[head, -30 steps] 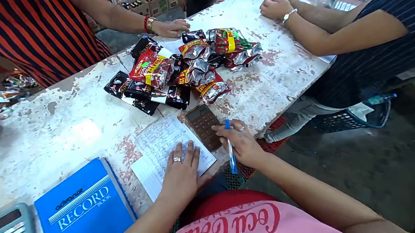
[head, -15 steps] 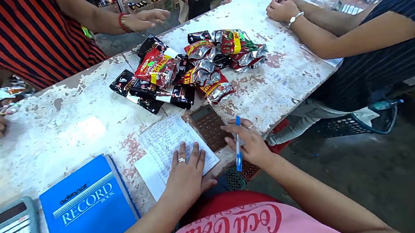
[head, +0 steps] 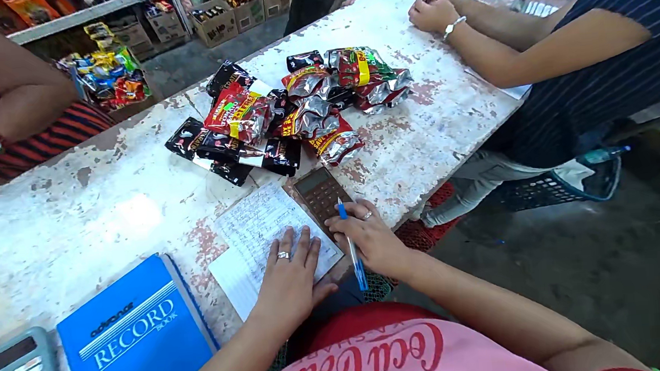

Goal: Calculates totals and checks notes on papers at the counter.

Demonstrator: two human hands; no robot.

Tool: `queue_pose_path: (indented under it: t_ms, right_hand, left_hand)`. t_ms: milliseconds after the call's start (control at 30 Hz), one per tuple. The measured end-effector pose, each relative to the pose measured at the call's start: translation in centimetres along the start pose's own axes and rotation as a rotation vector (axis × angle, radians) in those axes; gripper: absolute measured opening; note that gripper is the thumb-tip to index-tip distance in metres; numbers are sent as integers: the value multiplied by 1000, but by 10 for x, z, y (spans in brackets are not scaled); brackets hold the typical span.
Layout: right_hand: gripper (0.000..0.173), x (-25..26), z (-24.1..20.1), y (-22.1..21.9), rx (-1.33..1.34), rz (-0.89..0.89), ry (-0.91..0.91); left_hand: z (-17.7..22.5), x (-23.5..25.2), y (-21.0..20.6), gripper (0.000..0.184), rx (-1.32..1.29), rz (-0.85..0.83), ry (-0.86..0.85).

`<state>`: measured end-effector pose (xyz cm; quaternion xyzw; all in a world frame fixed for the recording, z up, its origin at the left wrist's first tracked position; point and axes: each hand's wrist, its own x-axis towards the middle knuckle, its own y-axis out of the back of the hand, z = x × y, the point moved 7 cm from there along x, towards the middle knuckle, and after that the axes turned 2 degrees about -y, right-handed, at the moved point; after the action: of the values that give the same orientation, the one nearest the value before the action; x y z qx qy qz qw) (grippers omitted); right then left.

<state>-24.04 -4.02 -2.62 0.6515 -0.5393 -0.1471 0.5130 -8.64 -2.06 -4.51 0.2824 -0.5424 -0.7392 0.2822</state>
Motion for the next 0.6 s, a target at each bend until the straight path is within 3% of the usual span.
queue_pose_path:
  t_ms: [100,167,300,367,600]
  right_hand:
    - [28,14,16,6,-24,83,-75]
    - [28,19,28,5,-43,35,-135]
    - [27,1,19,10,-19,110,-60]
    - [28,-13,13,6,-11,46,-44]
    - [27,-34,32,25,2,110,-110]
  left_hand:
    - [0,-1,0,86,25,23,-11]
    - [0,0,-1,87,26,23,-12]
    - [0,1,2,85,3,-15,5]
    - [-1,1,2,85,18,-1,15]
    - [-6,1,4,87,44,2,63]
